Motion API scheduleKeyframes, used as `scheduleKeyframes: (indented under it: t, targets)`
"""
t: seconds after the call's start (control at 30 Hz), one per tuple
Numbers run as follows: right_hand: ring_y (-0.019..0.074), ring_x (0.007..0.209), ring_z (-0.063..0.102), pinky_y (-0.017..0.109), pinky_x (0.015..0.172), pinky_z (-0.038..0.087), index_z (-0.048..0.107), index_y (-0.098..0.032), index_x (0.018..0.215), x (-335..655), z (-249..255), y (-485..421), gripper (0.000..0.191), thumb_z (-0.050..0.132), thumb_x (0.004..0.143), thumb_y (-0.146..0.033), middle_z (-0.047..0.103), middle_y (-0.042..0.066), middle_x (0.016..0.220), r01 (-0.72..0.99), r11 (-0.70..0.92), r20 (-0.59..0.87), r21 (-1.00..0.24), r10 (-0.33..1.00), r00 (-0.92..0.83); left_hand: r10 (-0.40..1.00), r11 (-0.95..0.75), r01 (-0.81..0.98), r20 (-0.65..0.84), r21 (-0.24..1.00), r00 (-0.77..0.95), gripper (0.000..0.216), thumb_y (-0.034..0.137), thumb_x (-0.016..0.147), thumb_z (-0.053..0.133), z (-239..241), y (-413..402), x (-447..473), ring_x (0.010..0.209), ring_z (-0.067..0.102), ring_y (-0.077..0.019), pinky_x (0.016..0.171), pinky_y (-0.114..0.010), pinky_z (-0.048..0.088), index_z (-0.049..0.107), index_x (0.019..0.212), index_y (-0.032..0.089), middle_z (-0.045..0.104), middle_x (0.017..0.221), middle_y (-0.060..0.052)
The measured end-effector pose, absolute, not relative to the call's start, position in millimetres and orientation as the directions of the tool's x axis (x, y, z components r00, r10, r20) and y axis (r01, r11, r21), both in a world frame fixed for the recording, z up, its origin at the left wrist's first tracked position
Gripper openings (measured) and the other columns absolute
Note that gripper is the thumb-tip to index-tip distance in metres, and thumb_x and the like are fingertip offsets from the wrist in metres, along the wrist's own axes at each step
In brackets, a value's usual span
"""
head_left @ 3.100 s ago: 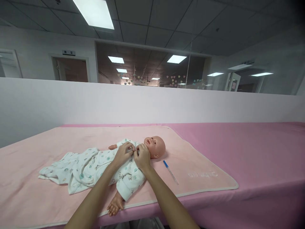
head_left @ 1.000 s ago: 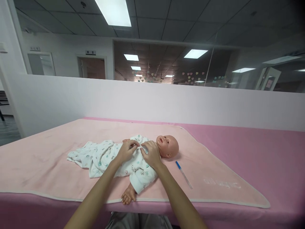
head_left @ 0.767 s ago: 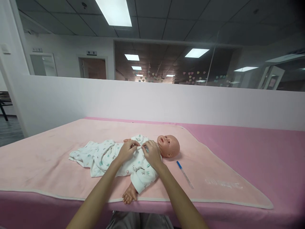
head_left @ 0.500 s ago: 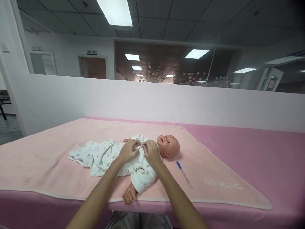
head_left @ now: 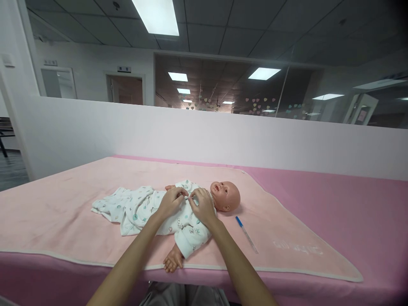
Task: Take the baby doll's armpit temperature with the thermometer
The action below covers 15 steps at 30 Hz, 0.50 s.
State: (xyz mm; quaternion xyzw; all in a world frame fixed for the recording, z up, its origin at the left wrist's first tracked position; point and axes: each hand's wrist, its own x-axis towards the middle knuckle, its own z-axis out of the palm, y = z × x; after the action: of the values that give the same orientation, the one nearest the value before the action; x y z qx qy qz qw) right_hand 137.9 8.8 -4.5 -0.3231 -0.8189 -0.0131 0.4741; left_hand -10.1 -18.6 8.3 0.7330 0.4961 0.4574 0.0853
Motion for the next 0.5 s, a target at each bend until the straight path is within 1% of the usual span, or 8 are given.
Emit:
scheduleKeyframes:
  t: [0.1,0.17,0.4,0.43,0.5]
  targets:
    - [0.016,0.074,0.047,0.028,0.069,0.033,0.05,-0.02,0.075,136.9,-4.1,7.5,0.012,0.042,0.082,-0.024,0.056,0.002,0.076,0.54,0.793,0.788,-0.281,0.512,-0.342,0.792,-0.534,0.623,0.596,0.571,0.133,0.019,0.02,0.072,0.039,9.8,-20.8,-8.7,0.061,0.049,-0.0148,0.063,-0.028,0.038,0.057,0.078,0.018,0.056,0.065,0.0]
    - [0.016,0.073,0.048,0.028,0.07,0.033,0.051,-0.02,0.076,136.4,-4.2,7.3,0.014,0.04,0.084,-0.025,0.057,0.002,0.076,0.542,0.792,0.793,-0.281,0.51,-0.334,0.783,-0.541,0.63,0.607,0.557,0.136,0.018,0.02,0.072,0.041,11.0,-22.6,-7.4,0.062,0.049,-0.0151,0.064,-0.028,0.038,0.057,0.079,0.018,0.056,0.066,0.0]
    - [0.0152,0.073,0.05,0.027,0.069,0.034,0.052,-0.021,0.073,136.0,-5.8,9.9,0.007,0.048,0.078,-0.019,0.058,0.0,0.073,0.532,0.79,0.792,-0.306,0.521,-0.318,0.788,-0.491,0.702,0.607,0.516,0.105,0.017,0.017,0.066,0.045,10.4,-22.7,-5.4,0.066,0.049,-0.0167,0.063,-0.028,0.039,0.056,0.079,0.019,0.057,0.071,-0.001]
    - [0.0153,0.073,0.05,0.027,0.069,0.035,0.052,-0.021,0.072,135.9,-6.1,10.3,0.007,0.048,0.077,-0.018,0.058,0.0,0.073,0.529,0.79,0.793,-0.309,0.521,-0.315,0.789,-0.487,0.701,0.606,0.521,0.097,0.018,0.017,0.065,0.045,9.7,-21.9,-5.6,0.067,0.05,-0.0168,0.063,-0.028,0.04,0.056,0.079,0.02,0.057,0.07,-0.001]
    - [0.0156,0.073,0.05,0.027,0.069,0.035,0.053,-0.021,0.072,135.6,-6.7,10.9,0.007,0.049,0.077,-0.018,0.059,0.0,0.073,0.525,0.79,0.794,-0.317,0.524,-0.31,0.808,-0.483,0.664,0.582,0.571,0.087,0.02,0.016,0.064,0.045,8.4,-20.1,-6.4,0.067,0.051,-0.0163,0.06,-0.027,0.04,0.056,0.08,0.02,0.056,0.07,-0.001]
